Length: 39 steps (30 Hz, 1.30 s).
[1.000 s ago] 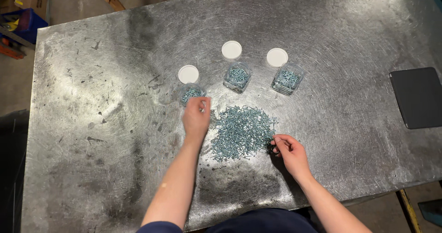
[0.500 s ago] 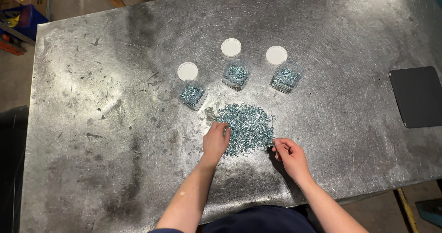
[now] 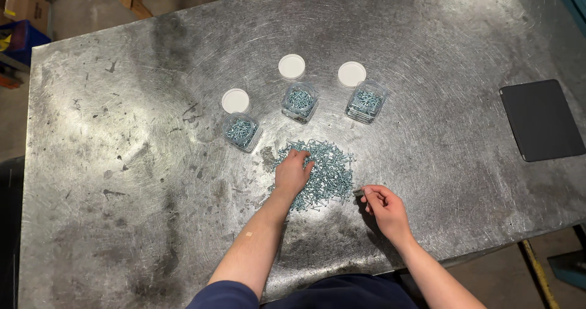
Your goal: The person picks small metallic fasteners from a central pile on a metal table and places them into three clear plastic containers. The person repeatedly picks up fasteners by hand and deposits them into the containers.
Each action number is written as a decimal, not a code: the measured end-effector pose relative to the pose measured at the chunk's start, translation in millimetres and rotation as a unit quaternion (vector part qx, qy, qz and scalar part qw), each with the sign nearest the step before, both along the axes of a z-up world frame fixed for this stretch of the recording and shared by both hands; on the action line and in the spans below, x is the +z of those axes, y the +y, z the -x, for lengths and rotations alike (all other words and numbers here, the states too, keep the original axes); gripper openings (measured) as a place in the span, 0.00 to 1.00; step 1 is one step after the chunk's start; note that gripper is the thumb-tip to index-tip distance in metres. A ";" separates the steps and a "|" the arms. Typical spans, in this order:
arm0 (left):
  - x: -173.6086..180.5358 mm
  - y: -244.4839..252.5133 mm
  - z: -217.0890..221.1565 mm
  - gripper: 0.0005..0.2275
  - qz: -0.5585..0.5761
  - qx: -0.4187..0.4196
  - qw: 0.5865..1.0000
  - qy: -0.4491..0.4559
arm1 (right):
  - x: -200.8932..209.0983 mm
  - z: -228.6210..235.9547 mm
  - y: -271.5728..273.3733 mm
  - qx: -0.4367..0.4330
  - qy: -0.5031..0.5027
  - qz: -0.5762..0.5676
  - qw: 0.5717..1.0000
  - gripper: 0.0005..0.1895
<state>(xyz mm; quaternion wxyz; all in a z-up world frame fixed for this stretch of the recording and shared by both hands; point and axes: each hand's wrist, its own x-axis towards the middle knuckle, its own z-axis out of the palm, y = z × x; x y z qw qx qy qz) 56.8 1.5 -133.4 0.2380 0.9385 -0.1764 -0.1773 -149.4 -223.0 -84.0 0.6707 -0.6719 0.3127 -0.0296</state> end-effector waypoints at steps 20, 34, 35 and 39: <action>28.7 14.6 43.7 0.12 0.304 0.223 0.908 0.185 | -19.1 -13.7 12.2 0.030 -0.002 -0.024 0.999 0.11; 30.7 20.8 160.2 0.12 0.485 0.280 0.800 0.212 | -43.0 -15.0 61.4 0.122 0.039 -0.044 0.991 0.14; 47.6 24.5 154.9 0.11 0.402 0.215 0.880 0.129 | -27.4 -18.8 62.8 0.125 0.029 -0.026 0.991 0.13; 74.3 31.0 132.5 0.06 0.226 0.091 0.969 0.042 | 30.7 -40.2 64.0 0.143 0.002 0.073 0.987 0.12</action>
